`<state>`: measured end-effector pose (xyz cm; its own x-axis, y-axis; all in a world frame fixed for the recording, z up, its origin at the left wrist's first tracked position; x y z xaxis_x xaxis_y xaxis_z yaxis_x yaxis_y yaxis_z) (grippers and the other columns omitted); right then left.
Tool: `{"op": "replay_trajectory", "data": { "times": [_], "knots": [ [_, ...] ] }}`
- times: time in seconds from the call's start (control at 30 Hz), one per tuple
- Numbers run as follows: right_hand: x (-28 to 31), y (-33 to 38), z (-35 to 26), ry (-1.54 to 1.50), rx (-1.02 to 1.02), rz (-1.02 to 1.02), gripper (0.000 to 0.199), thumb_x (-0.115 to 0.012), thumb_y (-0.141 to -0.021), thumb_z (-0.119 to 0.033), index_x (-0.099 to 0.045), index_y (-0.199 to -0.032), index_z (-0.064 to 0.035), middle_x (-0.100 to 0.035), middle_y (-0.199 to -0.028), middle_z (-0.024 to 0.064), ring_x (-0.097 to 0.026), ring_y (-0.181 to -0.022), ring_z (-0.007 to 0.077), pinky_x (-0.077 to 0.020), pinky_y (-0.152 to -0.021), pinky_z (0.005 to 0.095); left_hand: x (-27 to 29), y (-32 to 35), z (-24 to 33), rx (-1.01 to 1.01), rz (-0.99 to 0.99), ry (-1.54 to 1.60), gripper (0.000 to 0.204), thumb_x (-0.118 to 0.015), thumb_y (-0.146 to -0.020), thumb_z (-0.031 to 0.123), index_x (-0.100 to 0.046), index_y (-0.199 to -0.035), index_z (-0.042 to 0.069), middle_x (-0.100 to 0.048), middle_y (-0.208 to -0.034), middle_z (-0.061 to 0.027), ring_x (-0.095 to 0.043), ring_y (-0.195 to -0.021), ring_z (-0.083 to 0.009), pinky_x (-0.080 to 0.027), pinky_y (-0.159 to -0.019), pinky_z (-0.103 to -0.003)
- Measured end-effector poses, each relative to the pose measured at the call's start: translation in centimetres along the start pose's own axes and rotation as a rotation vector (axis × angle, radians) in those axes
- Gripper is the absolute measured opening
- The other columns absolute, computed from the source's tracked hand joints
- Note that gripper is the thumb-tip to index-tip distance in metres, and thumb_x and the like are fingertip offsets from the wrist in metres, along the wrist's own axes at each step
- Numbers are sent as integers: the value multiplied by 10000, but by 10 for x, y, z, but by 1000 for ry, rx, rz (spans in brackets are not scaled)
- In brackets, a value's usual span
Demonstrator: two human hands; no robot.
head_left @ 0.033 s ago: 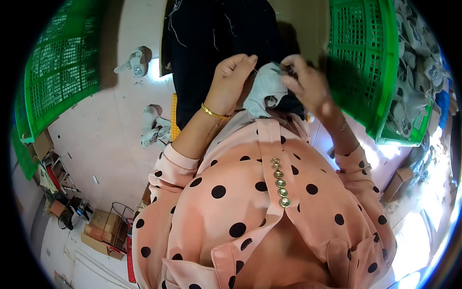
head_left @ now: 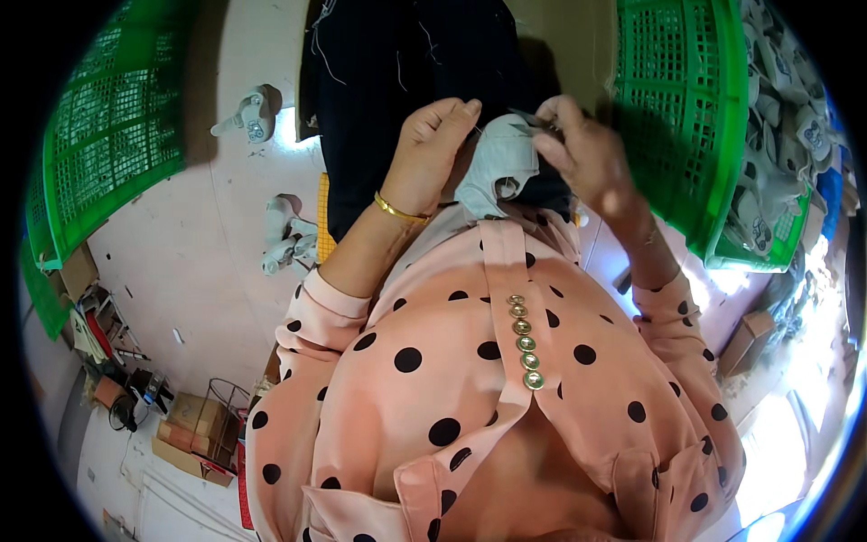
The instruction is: The person sits and uses scissors to trim excess fabric and loose threads from small, light-colored fabric pieces. They handle the items one by one, cutting edges and details, then placing the finished pieces into a cardboard box.
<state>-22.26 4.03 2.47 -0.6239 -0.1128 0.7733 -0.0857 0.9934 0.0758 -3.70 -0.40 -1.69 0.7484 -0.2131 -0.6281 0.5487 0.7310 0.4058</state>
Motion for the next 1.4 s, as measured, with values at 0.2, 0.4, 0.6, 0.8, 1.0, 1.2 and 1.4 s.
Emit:
{"op": "replay_trajectory", "data": {
  "times": [0.2, 0.4, 0.6, 0.8, 1.0, 1.2, 1.4],
  "knots": [
    [31, -10, -38, 375, 369, -104, 373, -690, -860, -373, -523, -764, -54, -464, -494, 103, -517, -457, 299, -359, -406, 387, -10, 6, -2, -47, 13, -55, 366, -579, -980, 192, -454, -640, 142, -365, -602, 108, -254, -546, -9, -219, -482, -206],
    [28, -25, -50, 491, 375, -233, 389, -691, -854, -355, -517, -695, -46, -473, -493, 128, -539, -473, 308, -374, -417, 391, -14, 6, -4, -7, -33, -59, 358, -574, -993, 182, -476, -654, 123, -394, -626, 101, -297, -561, 3, -250, -478, -192],
    [22, -25, -34, 597, 287, -220, 424, -637, -879, -430, -546, -707, -54, -504, -518, 143, -562, -501, 321, -399, -433, 401, -1, 0, 7, -280, 94, -426, 337, -625, -957, 177, -524, -670, 34, -434, -646, 37, -391, -620, -40, -336, -543, -228],
    [7, -21, -7, 307, 29, -46, 471, -585, -911, -498, -563, -770, -49, -543, -557, 145, -570, -529, 346, -426, -462, 422, 5, 29, 52, -742, 36, -1449, 603, -664, -717, 28, -594, -1300, 167, -534, -1313, -129, -447, -1235, -339, -308, -1050, -423],
    [-13, -31, 3, 59, -91, 10, 487, -534, -949, -503, -557, -781, -47, -559, -581, 152, -578, -545, 356, -446, -500, 433, -14, 57, 31, -828, -283, -1517, 549, -747, -694, 72, -667, -1205, 257, -586, -1191, -31, -539, -1044, -258, -396, -938, -395],
    [-23, -45, 20, -266, -14, 276, 423, -570, -953, -456, -620, -912, -37, -563, -633, 165, -581, -561, 287, -447, -535, 386, -19, 31, 34, -977, -371, -1577, 350, -776, -665, 102, -659, -994, 114, -577, -988, -33, -569, -919, -245, -482, -761, -347],
    [16, -14, 2, -675, -122, -17, 401, -596, -939, -416, -588, -1047, -30, -553, -778, -28, -486, -664, 80, -418, -603, 229, -2, 6, 66, -918, -292, -1408, 302, -824, -636, 73, -641, -875, 94, -631, -965, -19, -554, -908, -254, -477, -788, -360]
  ]
}}
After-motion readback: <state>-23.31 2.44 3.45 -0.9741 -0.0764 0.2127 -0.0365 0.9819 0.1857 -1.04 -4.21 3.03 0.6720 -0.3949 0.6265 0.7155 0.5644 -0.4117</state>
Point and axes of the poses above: each hand's wrist, its own y-axis away from the middle knuckle, its own x-axis out of the back of the hand, z = x × y, the point moved 3 cm from there along -y, towards the middle knuckle
